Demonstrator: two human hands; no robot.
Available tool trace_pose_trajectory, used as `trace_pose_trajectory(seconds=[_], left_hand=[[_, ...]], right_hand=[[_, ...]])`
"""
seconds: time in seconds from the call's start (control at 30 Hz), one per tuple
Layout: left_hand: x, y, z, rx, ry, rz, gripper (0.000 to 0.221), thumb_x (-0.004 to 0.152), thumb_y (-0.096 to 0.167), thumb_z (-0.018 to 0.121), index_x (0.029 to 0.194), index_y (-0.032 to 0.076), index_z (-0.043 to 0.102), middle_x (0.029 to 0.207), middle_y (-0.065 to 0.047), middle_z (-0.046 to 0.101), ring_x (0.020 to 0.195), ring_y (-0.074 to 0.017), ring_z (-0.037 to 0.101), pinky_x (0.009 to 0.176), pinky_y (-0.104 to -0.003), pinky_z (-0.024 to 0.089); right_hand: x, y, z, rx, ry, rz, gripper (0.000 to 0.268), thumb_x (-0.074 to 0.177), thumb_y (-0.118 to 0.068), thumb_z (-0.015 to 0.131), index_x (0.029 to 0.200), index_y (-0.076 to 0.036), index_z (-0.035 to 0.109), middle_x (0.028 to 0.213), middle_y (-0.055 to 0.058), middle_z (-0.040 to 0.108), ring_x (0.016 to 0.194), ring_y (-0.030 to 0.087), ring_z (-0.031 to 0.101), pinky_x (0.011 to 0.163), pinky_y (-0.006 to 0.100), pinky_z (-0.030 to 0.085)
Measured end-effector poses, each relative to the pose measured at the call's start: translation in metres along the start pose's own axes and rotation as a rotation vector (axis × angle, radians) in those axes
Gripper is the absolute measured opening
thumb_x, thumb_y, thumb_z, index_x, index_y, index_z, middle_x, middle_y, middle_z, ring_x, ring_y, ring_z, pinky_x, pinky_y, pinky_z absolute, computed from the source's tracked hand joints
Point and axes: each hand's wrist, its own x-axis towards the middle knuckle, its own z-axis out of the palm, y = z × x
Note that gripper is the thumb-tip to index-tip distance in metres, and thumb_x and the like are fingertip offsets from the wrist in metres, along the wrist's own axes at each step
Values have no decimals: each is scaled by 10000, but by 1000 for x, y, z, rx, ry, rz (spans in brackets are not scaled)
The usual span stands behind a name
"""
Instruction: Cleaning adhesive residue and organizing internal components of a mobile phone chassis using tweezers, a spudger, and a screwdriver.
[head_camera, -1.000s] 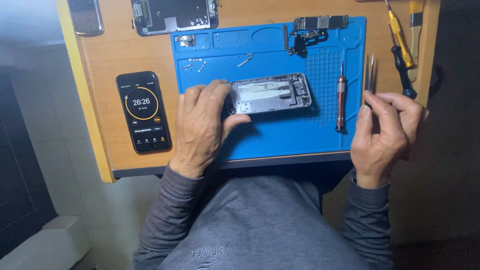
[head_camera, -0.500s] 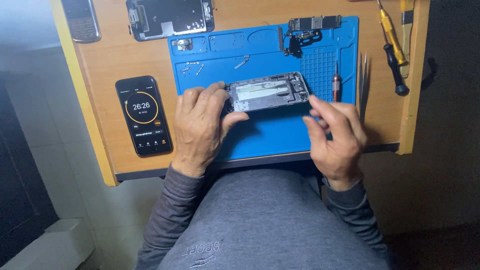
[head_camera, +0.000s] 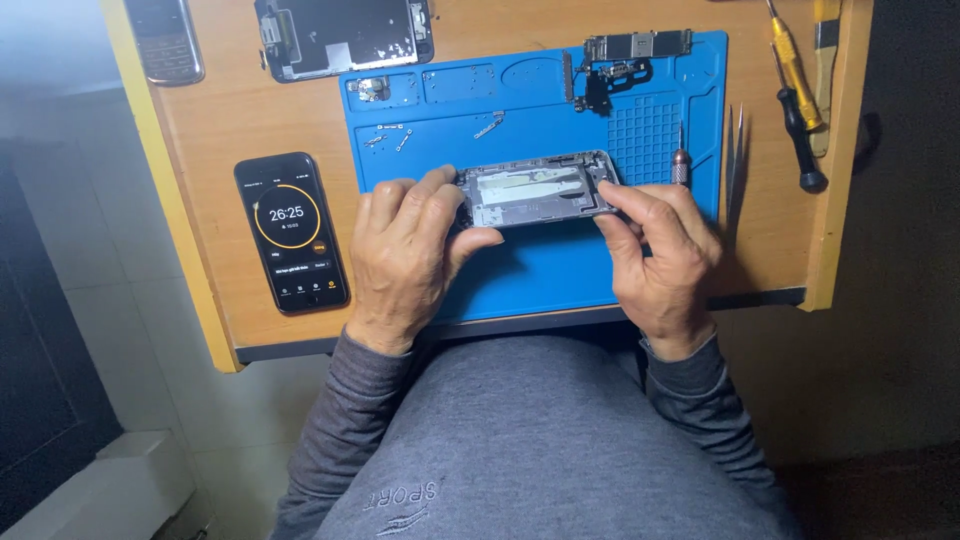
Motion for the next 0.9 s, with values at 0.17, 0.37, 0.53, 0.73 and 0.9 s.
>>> trace_pose_trajectory(seconds=[0.17, 0.37, 0.53, 0.73, 0.9], left_hand=[[1, 0, -1, -6, 3, 6, 477, 1050, 541, 828, 1186, 89, 762, 1276, -119, 793, 1028, -270, 672, 837, -402, 551], [-2, 2, -3, 28, 11, 50, 482, 1033, 533, 864, 1180, 86, 758, 1308, -133, 794, 1030, -273, 675, 833, -398, 547], [-4, 5, -3, 81, 19, 86, 475, 1014, 517, 908, 1169, 90, 768, 1337, -130, 803, 1027, -268, 686, 852, -389, 557], [-3, 6, -6, 78, 20, 88, 466, 1009, 490, 933, 1155, 76, 775, 1334, -148, 807, 1024, -284, 699, 856, -403, 570], [-2, 10, -6, 106, 15, 81, 453, 976, 458, 981, 1125, 79, 782, 1329, -144, 807, 1034, -282, 695, 874, -406, 566]], right_hand=[[2, -4, -4, -29, -12, -40, 181, 1142, -86, 813, 1279, 12, 879, 1021, 135, 745, 845, 295, 712, 691, 376, 594], [-1, -3, -6, -107, -33, -102, 171, 1145, -109, 803, 1246, -3, 891, 1023, 123, 729, 920, 308, 693, 781, 414, 574], [-7, 3, -8, -147, -75, -132, 175, 1149, -120, 795, 1258, -17, 886, 1041, 112, 727, 955, 303, 681, 883, 448, 556], [-8, 1, -8, -178, -84, -145, 172, 1149, -135, 803, 1262, -30, 878, 1033, 101, 705, 969, 310, 656, 982, 499, 499], [-12, 4, -8, -195, -86, -130, 184, 1142, -136, 810, 1293, -58, 879, 1047, 85, 701, 972, 285, 641, 1162, 553, 436]])
